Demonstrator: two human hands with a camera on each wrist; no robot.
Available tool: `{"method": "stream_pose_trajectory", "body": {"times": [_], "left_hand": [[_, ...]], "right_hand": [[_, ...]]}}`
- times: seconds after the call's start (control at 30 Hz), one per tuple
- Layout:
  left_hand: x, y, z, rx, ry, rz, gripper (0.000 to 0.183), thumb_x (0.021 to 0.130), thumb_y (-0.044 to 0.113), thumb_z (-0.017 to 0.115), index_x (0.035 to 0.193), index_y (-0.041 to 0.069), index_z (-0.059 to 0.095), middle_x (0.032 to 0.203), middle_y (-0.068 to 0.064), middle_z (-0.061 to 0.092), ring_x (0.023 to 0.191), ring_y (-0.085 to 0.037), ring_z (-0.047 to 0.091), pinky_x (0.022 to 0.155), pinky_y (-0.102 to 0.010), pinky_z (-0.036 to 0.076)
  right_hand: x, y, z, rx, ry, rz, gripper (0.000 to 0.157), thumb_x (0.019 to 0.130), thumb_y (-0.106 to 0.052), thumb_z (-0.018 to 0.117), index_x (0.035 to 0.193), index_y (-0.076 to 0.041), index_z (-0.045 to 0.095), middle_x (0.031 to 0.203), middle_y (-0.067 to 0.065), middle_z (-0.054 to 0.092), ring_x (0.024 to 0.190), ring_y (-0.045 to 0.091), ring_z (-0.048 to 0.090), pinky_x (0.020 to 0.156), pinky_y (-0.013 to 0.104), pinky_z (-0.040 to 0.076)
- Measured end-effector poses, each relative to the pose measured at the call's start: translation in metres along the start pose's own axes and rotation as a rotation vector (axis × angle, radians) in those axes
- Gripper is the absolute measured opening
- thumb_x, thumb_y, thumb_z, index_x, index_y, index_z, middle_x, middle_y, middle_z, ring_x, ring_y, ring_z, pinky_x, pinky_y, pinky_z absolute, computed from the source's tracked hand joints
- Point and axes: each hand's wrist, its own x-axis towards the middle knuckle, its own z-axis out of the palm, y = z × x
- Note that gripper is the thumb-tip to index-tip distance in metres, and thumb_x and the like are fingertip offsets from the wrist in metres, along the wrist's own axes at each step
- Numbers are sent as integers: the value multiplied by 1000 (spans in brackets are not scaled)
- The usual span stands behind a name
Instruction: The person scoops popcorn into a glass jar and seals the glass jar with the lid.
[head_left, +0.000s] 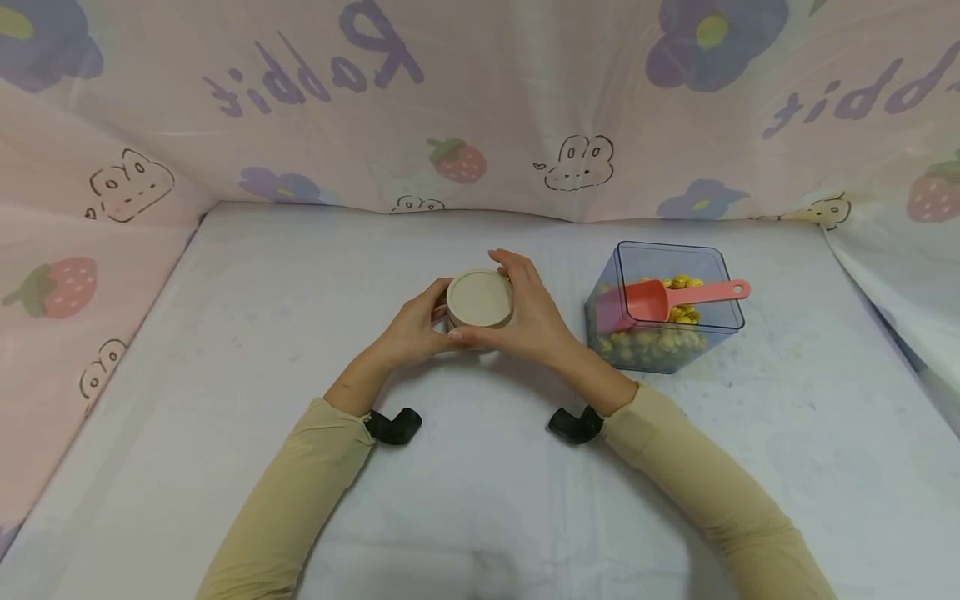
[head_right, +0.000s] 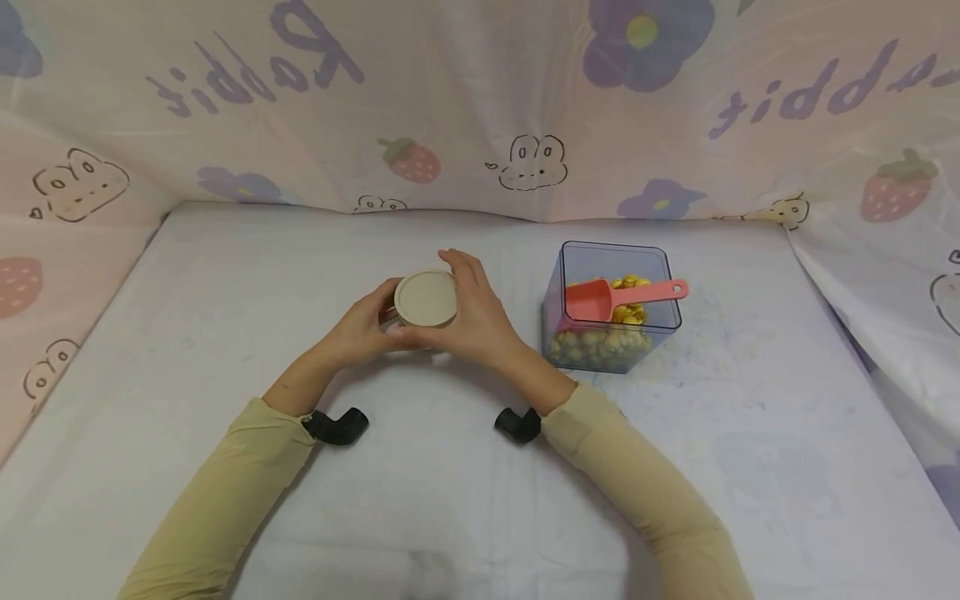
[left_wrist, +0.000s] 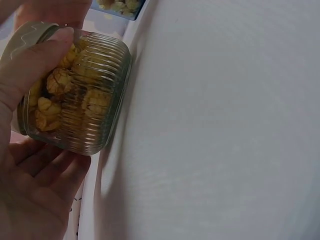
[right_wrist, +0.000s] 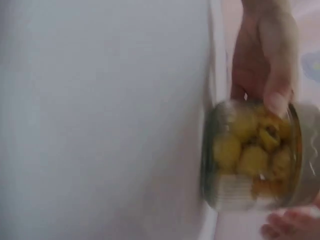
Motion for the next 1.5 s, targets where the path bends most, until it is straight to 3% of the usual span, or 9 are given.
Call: {"method": "stream_pose_trajectory", "body": {"times": [0.13,0.33,0.63,0.87,1.13,1.33,1.5], "left_hand": [[0,1,0,3,6,-9,78,75,4,81,141,1,38,142,-17,45,137,-28,39,114,-37,32],[0,1,1,-6,6,-42,81,73,12,84,140,8,40,141,-10,46,136,-24,40,114,-37,32],[1,2,2,-4,2,-36,83,72,11,85,141,6,38,142,-11,46,136,-24,40,115,-38,31],[1,1,1,-4,7,-45,81,72,11,85,139,6,40,141,-10,47,136,-24,41,114,-36,32],[0,2,1,1,16,-55,81,72,10,85,139,6,40,141,-11,47,135,-24,41,114,-36,32],[0,2,2,26,20,-42,80,73,8,83,140,4,39,142,-15,46,136,-27,40,114,-36,33],[-1,3,3,19,18,-45,81,74,8,82,142,3,37,143,-16,45,137,-27,39,114,-37,31]], "right_hand": [[1,3,-11,95,-100,-51,101,69,-38,86,151,-20,29,156,-3,28,144,14,24,115,47,25],[3,6,-26,225,-219,-64,89,75,-18,82,150,-19,34,156,-5,29,146,12,20,118,46,19],[6,3,-37,151,-306,-107,82,78,-13,79,147,-6,37,154,8,35,143,23,30,117,44,25],[10,1,-35,71,-251,-109,78,73,-20,84,140,-6,48,138,11,50,127,24,47,109,46,37],[9,-1,-26,-22,-153,-72,81,67,-30,88,136,-2,53,125,11,52,116,25,52,98,46,43],[4,-8,-16,-91,-35,-34,82,63,-39,89,127,2,59,111,12,52,100,23,52,86,40,46],[1,-13,-10,-150,37,23,80,61,-46,88,119,2,61,106,12,51,94,24,53,85,40,48]]}}
